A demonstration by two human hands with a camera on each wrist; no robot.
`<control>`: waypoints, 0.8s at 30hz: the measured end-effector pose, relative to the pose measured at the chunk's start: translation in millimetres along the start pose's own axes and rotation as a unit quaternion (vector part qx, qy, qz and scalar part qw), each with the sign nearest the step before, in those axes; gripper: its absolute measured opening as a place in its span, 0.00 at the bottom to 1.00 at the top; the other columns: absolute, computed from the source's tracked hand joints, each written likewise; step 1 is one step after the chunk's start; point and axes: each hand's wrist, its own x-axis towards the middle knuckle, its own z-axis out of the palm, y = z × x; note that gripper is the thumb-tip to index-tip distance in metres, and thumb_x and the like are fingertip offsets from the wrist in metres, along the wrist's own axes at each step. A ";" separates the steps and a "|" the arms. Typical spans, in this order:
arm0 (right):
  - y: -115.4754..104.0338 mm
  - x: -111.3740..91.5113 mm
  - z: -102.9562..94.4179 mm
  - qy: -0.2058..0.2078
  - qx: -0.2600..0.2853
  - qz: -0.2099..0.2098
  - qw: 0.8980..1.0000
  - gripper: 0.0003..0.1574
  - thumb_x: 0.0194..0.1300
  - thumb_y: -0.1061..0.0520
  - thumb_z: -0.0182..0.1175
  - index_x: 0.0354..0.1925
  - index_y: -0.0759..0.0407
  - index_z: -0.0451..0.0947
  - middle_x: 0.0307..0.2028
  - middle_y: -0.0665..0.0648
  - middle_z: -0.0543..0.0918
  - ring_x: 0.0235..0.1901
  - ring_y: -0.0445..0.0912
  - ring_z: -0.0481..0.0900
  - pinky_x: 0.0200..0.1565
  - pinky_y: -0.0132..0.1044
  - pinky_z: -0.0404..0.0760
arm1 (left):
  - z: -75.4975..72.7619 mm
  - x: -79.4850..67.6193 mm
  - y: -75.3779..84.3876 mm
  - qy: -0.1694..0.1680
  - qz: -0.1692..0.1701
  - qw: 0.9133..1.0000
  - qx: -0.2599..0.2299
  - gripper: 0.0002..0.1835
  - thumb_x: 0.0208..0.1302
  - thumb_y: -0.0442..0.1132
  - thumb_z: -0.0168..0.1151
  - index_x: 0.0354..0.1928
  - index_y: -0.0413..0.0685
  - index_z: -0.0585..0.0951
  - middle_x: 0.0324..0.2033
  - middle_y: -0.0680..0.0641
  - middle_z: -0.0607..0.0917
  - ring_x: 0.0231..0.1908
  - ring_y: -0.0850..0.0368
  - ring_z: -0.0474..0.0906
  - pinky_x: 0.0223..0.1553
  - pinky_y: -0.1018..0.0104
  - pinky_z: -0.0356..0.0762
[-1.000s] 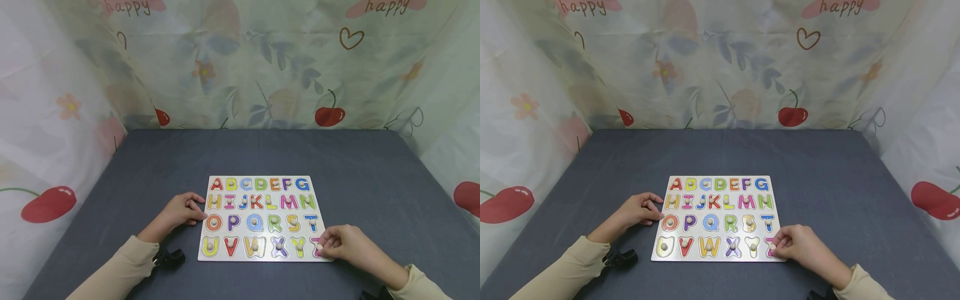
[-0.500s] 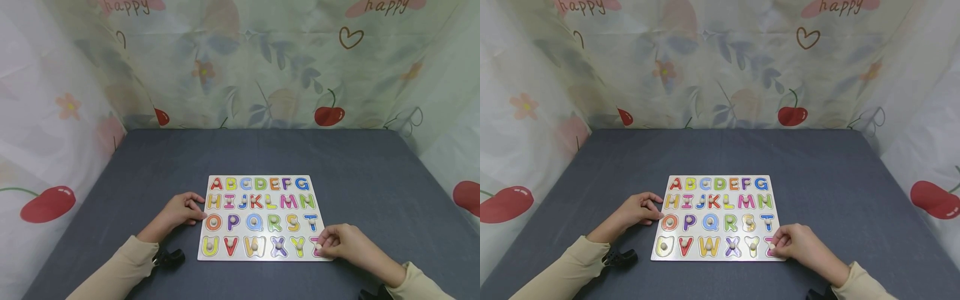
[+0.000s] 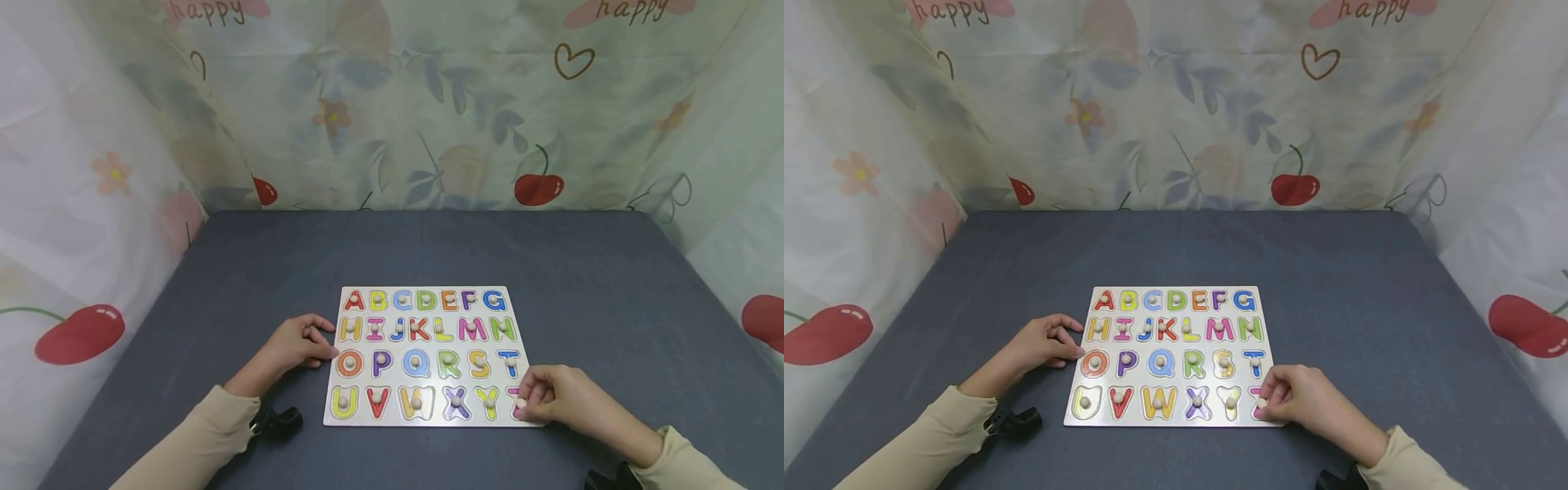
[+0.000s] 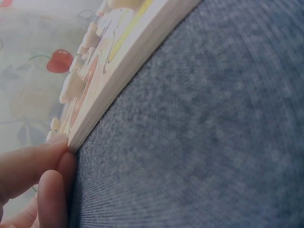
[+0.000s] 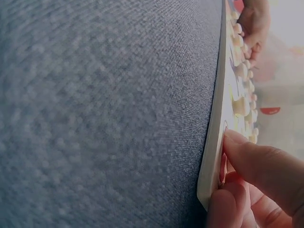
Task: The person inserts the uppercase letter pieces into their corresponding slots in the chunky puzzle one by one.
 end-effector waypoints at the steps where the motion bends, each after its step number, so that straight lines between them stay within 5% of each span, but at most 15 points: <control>1: 0.0 0.0 0.0 -0.001 0.002 0.000 1.000 0.19 0.47 0.49 0.76 0.28 0.55 0.77 0.18 0.43 0.76 0.18 0.31 0.70 0.22 0.28 0.70 | -0.1 0.0 -0.1 0.000 0.000 1.000 0.000 0.26 0.48 0.35 0.76 0.50 0.40 0.77 0.24 0.48 0.82 0.22 0.59 0.76 0.24 0.67 0.78; 10: -0.5 -3.9 -3.6 -0.015 0.038 -0.022 0.999 0.20 0.49 0.49 0.76 0.31 0.57 0.77 0.20 0.44 0.78 0.19 0.32 0.72 0.23 0.28 0.72 | -1.0 -2.6 -0.3 -0.012 0.002 1.000 -0.008 0.26 0.50 0.35 0.75 0.51 0.39 0.76 0.25 0.49 0.83 0.24 0.60 0.77 0.26 0.67 0.79; 16: -11.6 -1.7 -20.3 -0.012 0.030 -0.014 0.999 0.15 0.52 0.55 0.73 0.35 0.59 0.78 0.23 0.47 0.80 0.22 0.34 0.74 0.25 0.29 0.73 | -6.9 -3.9 2.1 -0.063 0.005 0.998 -0.010 0.24 0.56 0.33 0.71 0.54 0.35 0.74 0.29 0.49 0.85 0.29 0.59 0.82 0.32 0.64 0.82; 24: -57.4 13.6 -68.0 0.075 -0.048 0.022 0.996 0.11 0.64 0.50 0.65 0.40 0.54 0.79 0.30 0.50 0.82 0.29 0.42 0.77 0.30 0.32 0.76 | -27.7 -11.2 47.3 -0.053 0.053 0.992 0.098 0.22 0.67 0.37 0.61 0.61 0.40 0.73 0.40 0.41 0.84 0.36 0.54 0.83 0.40 0.59 0.82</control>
